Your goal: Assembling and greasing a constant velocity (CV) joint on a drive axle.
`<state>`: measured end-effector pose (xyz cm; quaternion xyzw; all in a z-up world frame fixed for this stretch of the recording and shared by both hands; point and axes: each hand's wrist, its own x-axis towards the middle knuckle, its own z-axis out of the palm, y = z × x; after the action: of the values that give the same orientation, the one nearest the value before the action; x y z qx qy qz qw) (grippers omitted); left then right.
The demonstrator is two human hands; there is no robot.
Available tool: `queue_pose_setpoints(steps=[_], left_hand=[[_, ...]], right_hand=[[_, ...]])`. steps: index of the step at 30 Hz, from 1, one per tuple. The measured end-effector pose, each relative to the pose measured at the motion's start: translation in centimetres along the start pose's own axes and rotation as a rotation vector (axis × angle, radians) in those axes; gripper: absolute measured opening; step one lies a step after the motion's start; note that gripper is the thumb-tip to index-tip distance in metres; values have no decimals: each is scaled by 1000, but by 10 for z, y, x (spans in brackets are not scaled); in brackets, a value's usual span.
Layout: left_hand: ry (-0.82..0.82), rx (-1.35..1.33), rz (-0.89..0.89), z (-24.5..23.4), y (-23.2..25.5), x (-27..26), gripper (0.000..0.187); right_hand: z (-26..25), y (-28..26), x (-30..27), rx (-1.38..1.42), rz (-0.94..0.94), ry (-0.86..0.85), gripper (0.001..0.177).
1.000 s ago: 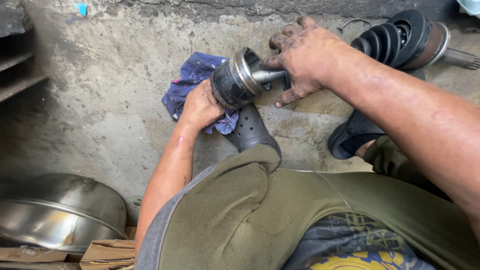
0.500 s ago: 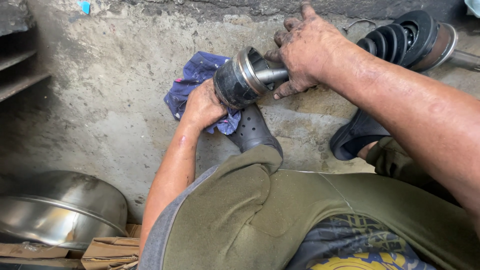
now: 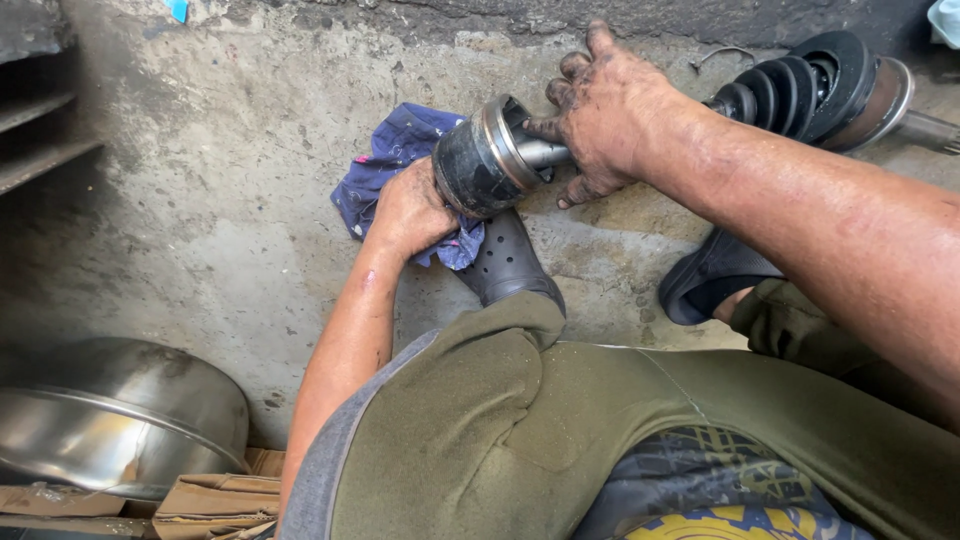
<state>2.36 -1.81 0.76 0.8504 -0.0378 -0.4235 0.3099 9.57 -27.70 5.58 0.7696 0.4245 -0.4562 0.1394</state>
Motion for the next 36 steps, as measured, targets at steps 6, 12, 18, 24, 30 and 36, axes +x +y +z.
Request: queue_pose_setpoints(steps=[6, 12, 18, 24, 30, 36], left_hand=[[13, 3, 58, 4, -7, 0, 46], [7, -18, 1, 0, 0, -1, 46], [7, -13, 21, 3, -5, 1, 45], [11, 7, 62, 5, -10, 5, 44], [12, 21, 86, 10, -18, 2, 43], [19, 13, 94, 9, -18, 6, 45]], right_hand=[[4, -3, 0, -51, 22, 24, 98], [7, -5, 0, -56, 27, 15, 98], [11, -1, -3, -26, 45, 76, 104], [2, -2, 2, 17, 24, 103, 105], [5, -4, 6, -80, 55, 100, 111], [11, -1, 3, -24, 89, 143, 110]])
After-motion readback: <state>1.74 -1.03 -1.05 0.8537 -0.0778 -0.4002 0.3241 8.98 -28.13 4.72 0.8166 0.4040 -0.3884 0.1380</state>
